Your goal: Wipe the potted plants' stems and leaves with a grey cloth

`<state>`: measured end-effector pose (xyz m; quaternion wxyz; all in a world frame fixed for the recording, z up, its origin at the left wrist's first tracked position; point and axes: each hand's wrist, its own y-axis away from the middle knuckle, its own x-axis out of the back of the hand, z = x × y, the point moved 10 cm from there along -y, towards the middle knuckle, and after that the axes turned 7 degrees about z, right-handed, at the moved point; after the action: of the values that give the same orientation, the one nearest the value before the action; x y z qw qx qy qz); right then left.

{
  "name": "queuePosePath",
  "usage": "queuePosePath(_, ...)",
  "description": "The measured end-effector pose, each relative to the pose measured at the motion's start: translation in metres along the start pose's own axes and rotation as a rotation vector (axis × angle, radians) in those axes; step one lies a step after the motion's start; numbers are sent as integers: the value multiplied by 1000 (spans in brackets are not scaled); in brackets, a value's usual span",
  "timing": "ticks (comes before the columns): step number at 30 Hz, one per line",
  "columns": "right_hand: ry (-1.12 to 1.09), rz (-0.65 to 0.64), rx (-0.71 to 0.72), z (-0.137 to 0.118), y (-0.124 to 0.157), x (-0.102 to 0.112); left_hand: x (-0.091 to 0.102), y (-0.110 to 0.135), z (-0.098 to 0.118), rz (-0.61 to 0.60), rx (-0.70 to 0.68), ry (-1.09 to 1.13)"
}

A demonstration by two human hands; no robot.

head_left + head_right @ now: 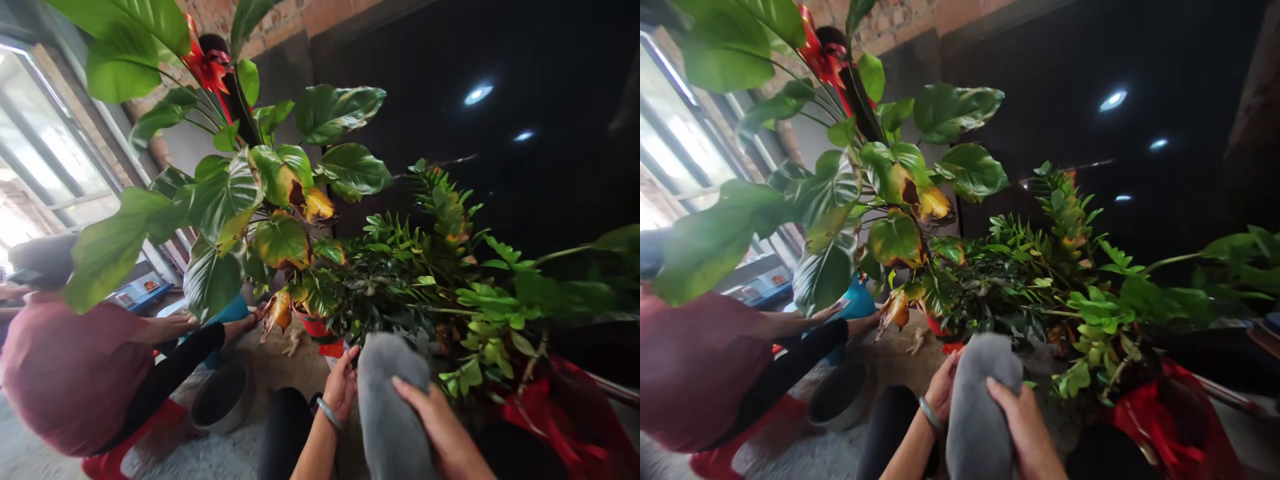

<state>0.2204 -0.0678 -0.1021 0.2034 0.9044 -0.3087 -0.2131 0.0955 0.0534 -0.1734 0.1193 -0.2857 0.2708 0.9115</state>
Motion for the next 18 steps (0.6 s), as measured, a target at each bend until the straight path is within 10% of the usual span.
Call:
queuePosePath(4, -177, 228, 343, -101, -19, 20, 0, 5, -1, 67, 4, -75)
queuePosePath(6, -276, 238, 302, -107, -36, 15, -4, 8, -2, 89, 3, -110)
queuePosePath(13, -23, 2, -187, 65, -29, 12, 51, 14, 34, 457, -125, -188)
queuePosePath(18, 208, -66, -125, 66, -12, 26, 46, 8, 110, 558, -396, -330)
